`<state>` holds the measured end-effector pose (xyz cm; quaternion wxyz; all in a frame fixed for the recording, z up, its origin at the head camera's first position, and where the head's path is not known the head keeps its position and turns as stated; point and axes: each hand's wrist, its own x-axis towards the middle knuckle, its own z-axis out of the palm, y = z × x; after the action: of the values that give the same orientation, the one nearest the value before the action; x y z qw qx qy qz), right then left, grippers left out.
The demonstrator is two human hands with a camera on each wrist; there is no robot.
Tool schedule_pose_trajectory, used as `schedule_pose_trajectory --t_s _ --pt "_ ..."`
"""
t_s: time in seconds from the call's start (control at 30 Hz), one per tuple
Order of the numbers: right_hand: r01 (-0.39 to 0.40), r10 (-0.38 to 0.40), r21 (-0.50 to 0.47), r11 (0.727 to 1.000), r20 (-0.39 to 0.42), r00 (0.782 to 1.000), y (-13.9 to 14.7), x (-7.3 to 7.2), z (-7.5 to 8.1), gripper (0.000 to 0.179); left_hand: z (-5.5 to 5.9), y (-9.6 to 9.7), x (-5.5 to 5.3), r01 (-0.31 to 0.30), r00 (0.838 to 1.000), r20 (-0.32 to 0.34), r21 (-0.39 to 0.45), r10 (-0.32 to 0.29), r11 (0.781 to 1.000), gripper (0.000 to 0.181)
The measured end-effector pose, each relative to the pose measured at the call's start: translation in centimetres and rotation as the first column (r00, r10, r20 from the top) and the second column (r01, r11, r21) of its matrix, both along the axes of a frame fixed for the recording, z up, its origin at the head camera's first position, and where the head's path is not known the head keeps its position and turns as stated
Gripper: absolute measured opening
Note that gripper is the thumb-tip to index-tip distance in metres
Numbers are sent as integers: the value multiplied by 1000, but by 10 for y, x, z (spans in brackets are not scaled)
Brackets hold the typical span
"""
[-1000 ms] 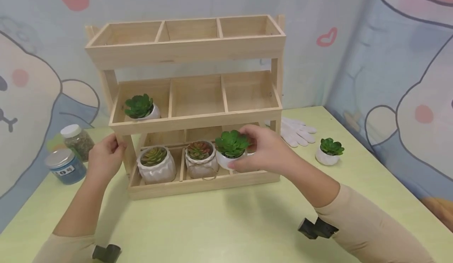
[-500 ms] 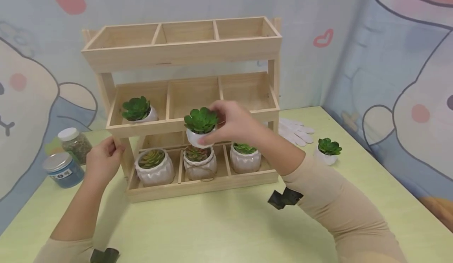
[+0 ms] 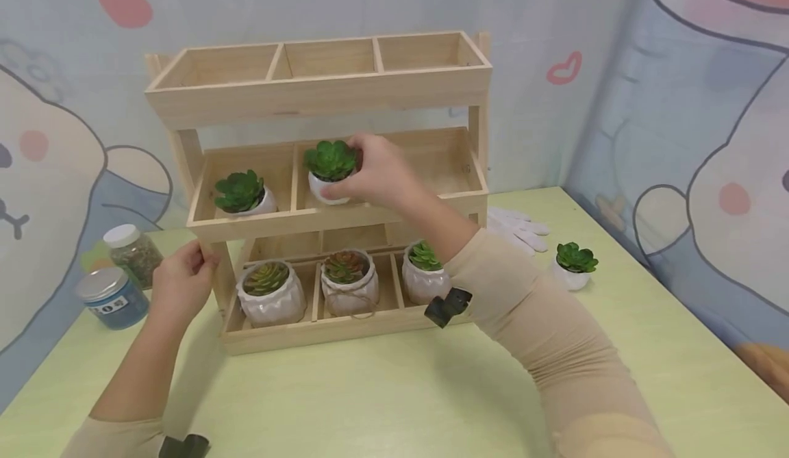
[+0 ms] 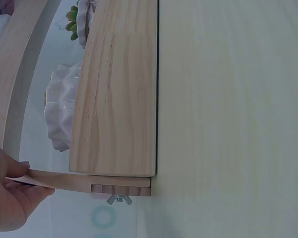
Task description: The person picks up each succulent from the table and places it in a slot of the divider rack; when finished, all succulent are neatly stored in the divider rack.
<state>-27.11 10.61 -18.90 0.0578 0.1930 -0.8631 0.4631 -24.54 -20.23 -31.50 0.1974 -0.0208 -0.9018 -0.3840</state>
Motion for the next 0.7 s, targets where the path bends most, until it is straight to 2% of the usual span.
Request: schedule_pose_trajectory --t_s 0.23,0.57,0.7 --pt "59 -58 44 997 -20 998 -9 -17 -10 69 -1 1 0 -8 1000 1 1 8 1000 32" --pt "95 -99 136 986 26 995 -14 -26 -13 69 -1 1 -1 -12 1000 -21 -20 12 1000 28" --pt "103 -114 210 972 39 993 -15 -28 -12 71 -2 1 0 -17 1000 -20 -20 16 1000 29"
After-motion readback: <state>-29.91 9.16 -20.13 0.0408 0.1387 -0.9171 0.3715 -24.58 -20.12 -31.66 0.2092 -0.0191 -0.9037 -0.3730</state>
